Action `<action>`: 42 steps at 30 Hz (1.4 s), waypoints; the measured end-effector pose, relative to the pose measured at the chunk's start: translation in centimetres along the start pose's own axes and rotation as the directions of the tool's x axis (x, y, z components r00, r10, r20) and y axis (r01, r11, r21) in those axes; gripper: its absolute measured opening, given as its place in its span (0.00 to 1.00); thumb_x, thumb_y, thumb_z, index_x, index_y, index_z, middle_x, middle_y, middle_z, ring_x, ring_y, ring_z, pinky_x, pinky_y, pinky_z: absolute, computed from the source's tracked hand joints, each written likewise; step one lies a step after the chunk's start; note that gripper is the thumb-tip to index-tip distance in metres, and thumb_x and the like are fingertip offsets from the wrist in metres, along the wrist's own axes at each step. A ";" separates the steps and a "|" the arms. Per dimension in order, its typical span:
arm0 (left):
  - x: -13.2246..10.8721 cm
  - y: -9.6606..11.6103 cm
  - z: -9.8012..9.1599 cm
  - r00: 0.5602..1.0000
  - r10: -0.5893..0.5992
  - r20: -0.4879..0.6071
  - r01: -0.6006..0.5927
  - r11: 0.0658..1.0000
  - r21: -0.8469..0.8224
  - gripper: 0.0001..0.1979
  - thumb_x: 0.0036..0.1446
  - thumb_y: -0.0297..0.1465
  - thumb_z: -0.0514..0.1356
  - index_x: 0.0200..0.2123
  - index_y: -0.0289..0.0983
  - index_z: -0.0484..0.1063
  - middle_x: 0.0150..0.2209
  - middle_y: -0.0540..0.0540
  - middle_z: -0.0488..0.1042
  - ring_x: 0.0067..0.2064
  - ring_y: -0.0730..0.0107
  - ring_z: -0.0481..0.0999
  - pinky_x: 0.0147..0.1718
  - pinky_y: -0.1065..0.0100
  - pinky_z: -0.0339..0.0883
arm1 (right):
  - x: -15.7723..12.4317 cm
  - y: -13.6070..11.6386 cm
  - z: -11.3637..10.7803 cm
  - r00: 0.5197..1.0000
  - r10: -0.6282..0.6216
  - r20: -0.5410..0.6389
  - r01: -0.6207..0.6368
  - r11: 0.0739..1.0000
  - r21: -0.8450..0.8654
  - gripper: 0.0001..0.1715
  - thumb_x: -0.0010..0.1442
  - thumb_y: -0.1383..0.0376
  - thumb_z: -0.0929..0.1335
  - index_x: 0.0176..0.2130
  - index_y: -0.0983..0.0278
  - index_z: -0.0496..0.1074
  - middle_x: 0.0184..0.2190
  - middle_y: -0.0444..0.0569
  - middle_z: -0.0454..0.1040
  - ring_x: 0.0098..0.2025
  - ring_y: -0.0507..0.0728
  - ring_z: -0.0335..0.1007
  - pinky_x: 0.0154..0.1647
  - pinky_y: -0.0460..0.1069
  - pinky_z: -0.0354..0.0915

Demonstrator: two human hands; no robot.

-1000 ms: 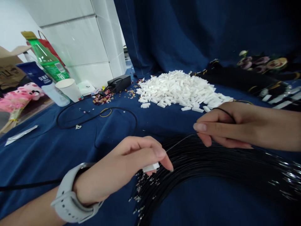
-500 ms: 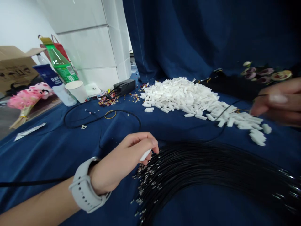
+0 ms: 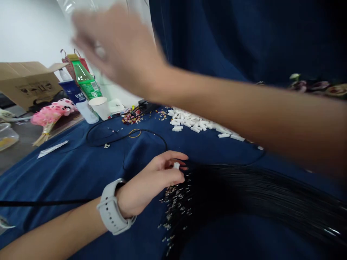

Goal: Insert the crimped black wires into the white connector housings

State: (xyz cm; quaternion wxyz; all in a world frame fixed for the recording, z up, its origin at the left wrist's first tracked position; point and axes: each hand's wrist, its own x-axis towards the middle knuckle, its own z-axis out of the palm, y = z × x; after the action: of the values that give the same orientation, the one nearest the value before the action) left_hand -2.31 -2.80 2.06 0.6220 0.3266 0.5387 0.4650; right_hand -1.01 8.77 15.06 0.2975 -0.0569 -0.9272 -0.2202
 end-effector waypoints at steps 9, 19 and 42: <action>0.4 -0.6 -1.0 0.996 0.092 -0.007 -0.092 0.993 -0.076 0.09 0.54 0.20 0.68 0.35 0.39 0.84 0.39 0.50 0.84 0.46 0.71 0.81 0.49 0.72 0.72 | -6.9 -3.9 2.7 0.968 -0.017 0.251 -0.034 0.980 0.197 0.19 0.72 0.58 0.63 0.53 0.68 0.72 0.60 0.57 0.64 0.63 0.62 0.60 0.58 0.57 0.65; 0.6 -0.1 -0.9 0.984 0.169 -0.056 -0.163 0.982 0.098 0.05 0.63 0.32 0.68 0.42 0.45 0.85 0.44 0.51 0.85 0.51 0.71 0.82 0.51 0.74 0.73 | -24.5 -5.3 -2.5 0.923 0.156 0.352 -0.321 0.816 0.480 0.06 0.67 0.65 0.67 0.38 0.64 0.74 0.35 0.44 0.71 0.35 0.49 0.67 0.35 0.46 0.64; 2.8 -0.6 0.7 0.983 0.103 0.152 -0.146 0.939 0.310 0.06 0.56 0.26 0.71 0.36 0.36 0.78 0.33 0.52 0.81 0.35 0.76 0.78 0.37 0.76 0.68 | -28.0 -4.8 -1.3 0.869 0.463 0.175 -0.487 0.739 0.465 0.09 0.72 0.68 0.61 0.47 0.58 0.68 0.39 0.39 0.75 0.37 0.44 0.74 0.37 0.40 0.66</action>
State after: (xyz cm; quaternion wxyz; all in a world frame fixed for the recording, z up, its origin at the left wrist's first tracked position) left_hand -1.48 -0.35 0.60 0.5646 0.4871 0.5423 0.3871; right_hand 21.35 4.57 -1.94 0.3259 -0.2185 -0.9134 0.1090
